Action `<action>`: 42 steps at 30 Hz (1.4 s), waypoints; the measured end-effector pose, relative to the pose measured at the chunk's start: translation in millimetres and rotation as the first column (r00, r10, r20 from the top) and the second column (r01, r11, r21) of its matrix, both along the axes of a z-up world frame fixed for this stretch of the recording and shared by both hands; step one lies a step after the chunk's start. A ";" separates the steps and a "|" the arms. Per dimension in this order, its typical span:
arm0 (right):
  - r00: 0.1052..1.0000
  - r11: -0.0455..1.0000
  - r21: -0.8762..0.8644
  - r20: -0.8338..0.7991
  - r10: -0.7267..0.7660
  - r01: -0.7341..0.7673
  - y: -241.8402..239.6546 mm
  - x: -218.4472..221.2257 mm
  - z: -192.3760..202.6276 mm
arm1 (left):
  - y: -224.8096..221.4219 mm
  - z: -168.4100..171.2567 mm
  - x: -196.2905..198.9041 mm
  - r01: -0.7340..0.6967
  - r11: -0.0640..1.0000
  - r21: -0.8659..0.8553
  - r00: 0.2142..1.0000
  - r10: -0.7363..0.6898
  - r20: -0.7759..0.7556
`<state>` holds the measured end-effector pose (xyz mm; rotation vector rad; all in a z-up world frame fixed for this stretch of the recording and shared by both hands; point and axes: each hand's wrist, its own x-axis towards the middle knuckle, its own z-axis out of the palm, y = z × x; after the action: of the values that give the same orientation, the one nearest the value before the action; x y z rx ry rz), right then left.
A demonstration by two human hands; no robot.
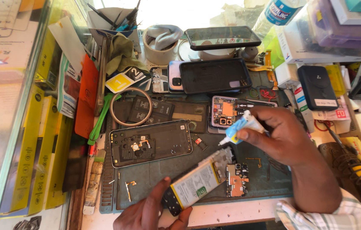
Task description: The person is repairing a smartphone by handling its internal components. They remove the motherboard, apply adhesive to the battery, and use a screwdriver to adjust parts within the device's chassis.
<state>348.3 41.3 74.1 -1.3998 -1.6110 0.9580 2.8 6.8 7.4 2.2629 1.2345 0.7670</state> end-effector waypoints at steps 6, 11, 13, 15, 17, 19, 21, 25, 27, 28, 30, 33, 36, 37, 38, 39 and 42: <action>0.977 0.998 -0.056 -0.210 -0.034 0.023 7.7 -10.2 -6.5 | 4.4 29.8 11.7 -0.114 0.993 -0.030 0.990 0.111 -0.090; 0.969 0.994 -0.103 -0.242 -0.059 0.035 5.5 -11.0 -11.8 | 9.1 61.5 18.5 -0.232 0.891 -0.389 0.904 0.051 -0.424; 0.965 0.988 -0.145 -0.246 -0.088 0.053 1.3 -9.8 -12.7 | 6.4 68.8 19.2 -0.204 0.915 -0.348 0.928 0.068 -0.366; 0.964 0.986 -0.157 -0.247 -0.101 0.063 -1.1 -9.7 -12.0 | 3.9 74.1 17.3 -0.181 0.931 -0.316 0.948 0.079 -0.309; 0.946 0.989 -0.126 -0.305 -0.107 0.071 -2.8 -10.2 -9.9 | 1.4 77.6 13.3 -0.159 0.942 -0.296 0.964 0.083 -0.254; 0.924 0.993 -0.065 -0.363 -0.118 0.101 -4.7 -11.1 -7.2 | -4.1 78.1 11.7 -0.189 0.938 -0.290 0.974 0.143 -0.174; 0.897 0.988 0.025 -0.422 -0.129 0.153 -4.6 -12.6 -2.8 | -8.8 76.9 10.5 -0.184 0.952 -0.244 0.982 0.169 -0.083; 0.828 0.948 0.074 -0.511 -0.230 0.309 -18.5 -16.0 15.6 | -20.7 66.1 1.0 -0.211 0.942 -0.261 0.975 0.221 0.010; 0.806 0.919 0.095 -0.521 -0.281 0.383 -34.9 -20.7 25.2 | -27.8 50.3 -7.8 -0.195 0.874 -0.444 0.941 0.295 0.168; 0.804 0.918 0.109 -0.528 -0.272 0.382 -45.9 -25.0 27.3 | -33.0 39.1 -14.6 -0.125 0.821 -0.557 0.880 0.352 0.320; 0.802 0.915 0.135 -0.541 -0.253 0.380 -76.1 -38.0 23.0 | -44.7 13.7 -27.6 0.119 0.728 -0.675 0.689 0.429 0.585; 0.771 0.943 0.038 -0.586 -0.248 0.332 -118.5 -70.8 -1.9 | -60.6 -9.6 -41.6 0.423 0.627 -0.654 0.416 0.506 0.755; 0.787 0.974 -0.032 -0.584 -0.200 0.224 -158.5 -104.6 -28.5 | -80.7 -5.2 -38.8 0.405 0.562 -0.721 0.392 0.606 0.693; 0.785 0.985 -0.059 -0.596 -0.167 0.165 -168.6 -113.8 -35.4 | -85.5 2.7 -34.0 0.361 0.556 -0.749 0.380 0.646 0.662; 0.789 0.986 -0.082 -0.591 -0.168 0.148 -176.9 -122.4 -41.4 | -89.9 10.8 -27.9 0.317 0.547 -0.775 0.364 0.685 0.632; 0.795 0.986 -0.105 -0.584 -0.167 0.130 -183.8 -133.2 -47.3 | -94.5 17.0 -24.9 0.355 0.550 -0.756 0.298 0.700 0.649; 0.907 0.998 0.053 -0.420 -0.018 0.044 -190.3 -152.7 -60.3 | -100.7 28.5 -19.8 0.431 0.576 -0.695 0.119 0.727 0.677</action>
<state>195.7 -149.0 13.8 -1.0810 -1.2784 1.0951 -17.0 -93.9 35.9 0.3451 0.7571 1.1578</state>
